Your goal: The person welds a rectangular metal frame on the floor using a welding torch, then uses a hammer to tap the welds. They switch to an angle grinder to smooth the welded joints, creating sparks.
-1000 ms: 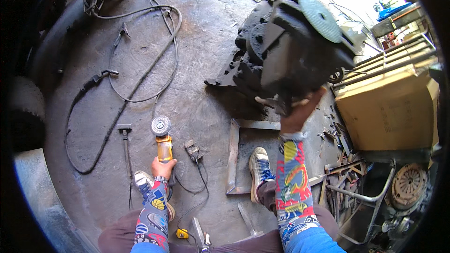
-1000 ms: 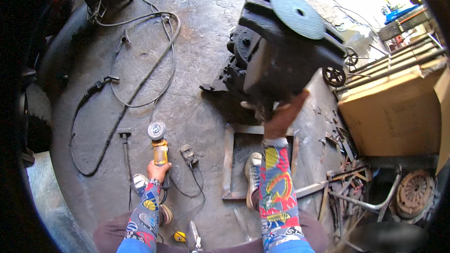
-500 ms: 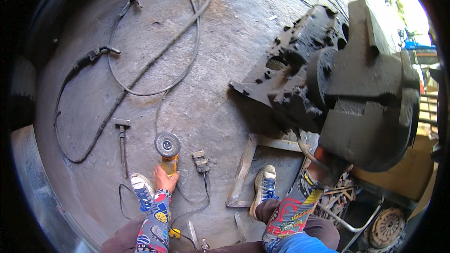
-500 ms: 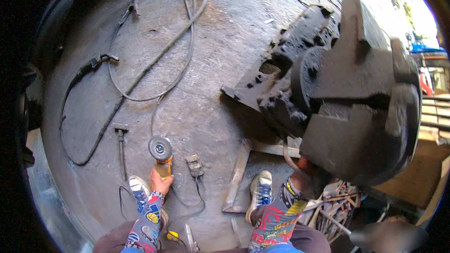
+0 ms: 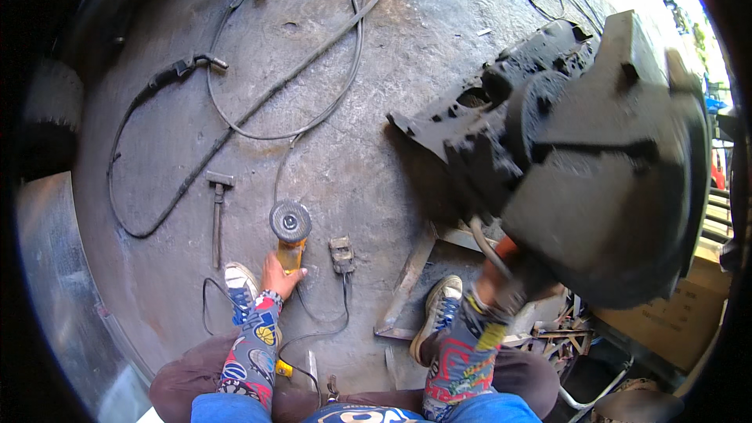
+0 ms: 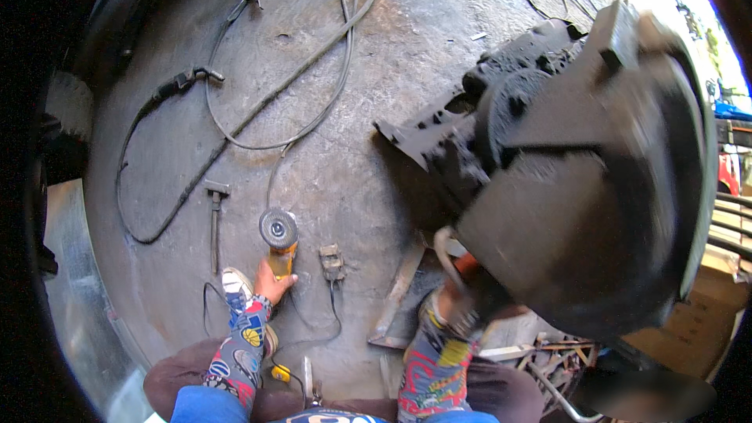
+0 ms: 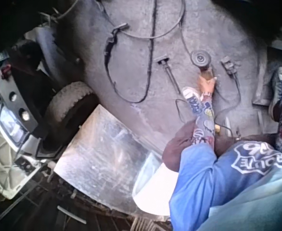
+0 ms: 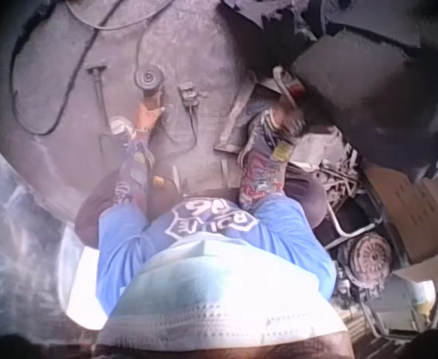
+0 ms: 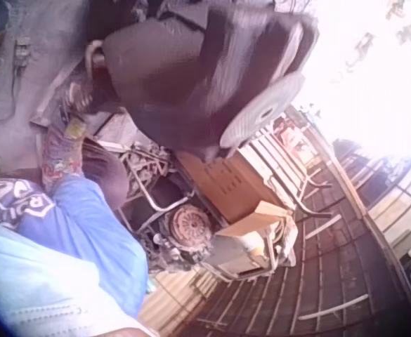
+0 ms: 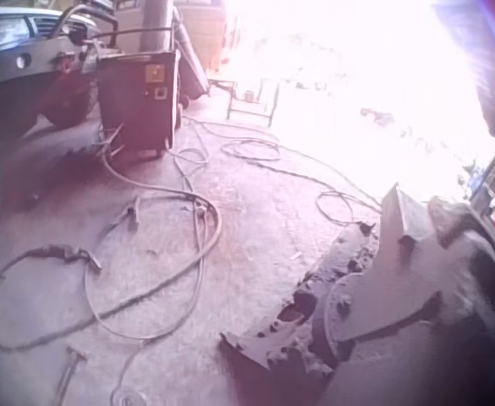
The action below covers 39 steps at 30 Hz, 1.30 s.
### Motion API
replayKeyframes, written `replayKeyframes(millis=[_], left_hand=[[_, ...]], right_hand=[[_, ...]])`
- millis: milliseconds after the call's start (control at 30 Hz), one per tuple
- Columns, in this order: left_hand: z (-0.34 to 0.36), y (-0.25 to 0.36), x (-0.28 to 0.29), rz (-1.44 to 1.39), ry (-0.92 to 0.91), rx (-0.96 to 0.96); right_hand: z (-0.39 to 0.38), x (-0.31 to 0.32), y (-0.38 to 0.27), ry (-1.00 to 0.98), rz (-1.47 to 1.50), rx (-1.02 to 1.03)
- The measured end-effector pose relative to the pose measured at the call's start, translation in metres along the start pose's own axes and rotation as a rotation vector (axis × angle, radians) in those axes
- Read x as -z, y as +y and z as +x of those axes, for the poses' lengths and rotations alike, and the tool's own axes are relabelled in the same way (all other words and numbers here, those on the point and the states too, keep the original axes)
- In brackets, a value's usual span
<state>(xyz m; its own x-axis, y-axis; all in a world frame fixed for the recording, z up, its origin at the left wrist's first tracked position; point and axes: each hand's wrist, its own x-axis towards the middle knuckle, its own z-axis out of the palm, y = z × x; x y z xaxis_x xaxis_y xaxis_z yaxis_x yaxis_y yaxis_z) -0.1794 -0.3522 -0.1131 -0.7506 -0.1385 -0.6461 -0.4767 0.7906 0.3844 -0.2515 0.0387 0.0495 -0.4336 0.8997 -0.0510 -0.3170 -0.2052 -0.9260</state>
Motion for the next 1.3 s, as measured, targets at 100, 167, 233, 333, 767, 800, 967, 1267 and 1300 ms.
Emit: replayKeyframes(millis=[100, 167, 233, 333, 767, 800, 967, 1267, 1300], left_hand=[[-0.022, 0.059, 0.033, 0.242, -0.110, 0.223], [-0.037, 0.122, 0.068, 0.264, -0.206, 0.286], [-0.057, 0.194, 0.109, -0.400, 0.096, -0.170], [-0.084, 0.316, 0.139, -0.727, 0.824, -0.902], [-0.013, 0.406, 0.180, -0.589, 1.243, -1.004], [-0.004, 0.404, 0.188, -0.649, 1.183, -1.043], [0.052, 0.408, 0.244, -0.475, 1.217, -1.045], [0.103, 0.321, 0.227, -0.718, 1.041, -0.908], [0.094, 0.270, 0.192, -0.722, 0.887, -0.743]], right_hand=[[-0.033, -0.061, 0.014, -0.099, -0.142, -0.048], [-0.048, -0.109, 0.015, -0.143, -0.089, 0.031], [-0.046, -0.156, 0.011, -0.260, 0.344, 0.061], [-0.047, -0.185, -0.016, -0.356, 0.242, -0.100], [-0.048, -0.210, -0.040, -0.591, 0.198, -0.279], [-0.051, -0.217, -0.032, -0.602, 0.205, -0.224], [-0.061, -0.279, 0.010, -0.623, 0.378, -0.157], [0.022, -0.183, -0.056, -1.312, -0.527, -0.552], [0.027, -0.144, -0.063, -1.338, -0.565, -0.467]])
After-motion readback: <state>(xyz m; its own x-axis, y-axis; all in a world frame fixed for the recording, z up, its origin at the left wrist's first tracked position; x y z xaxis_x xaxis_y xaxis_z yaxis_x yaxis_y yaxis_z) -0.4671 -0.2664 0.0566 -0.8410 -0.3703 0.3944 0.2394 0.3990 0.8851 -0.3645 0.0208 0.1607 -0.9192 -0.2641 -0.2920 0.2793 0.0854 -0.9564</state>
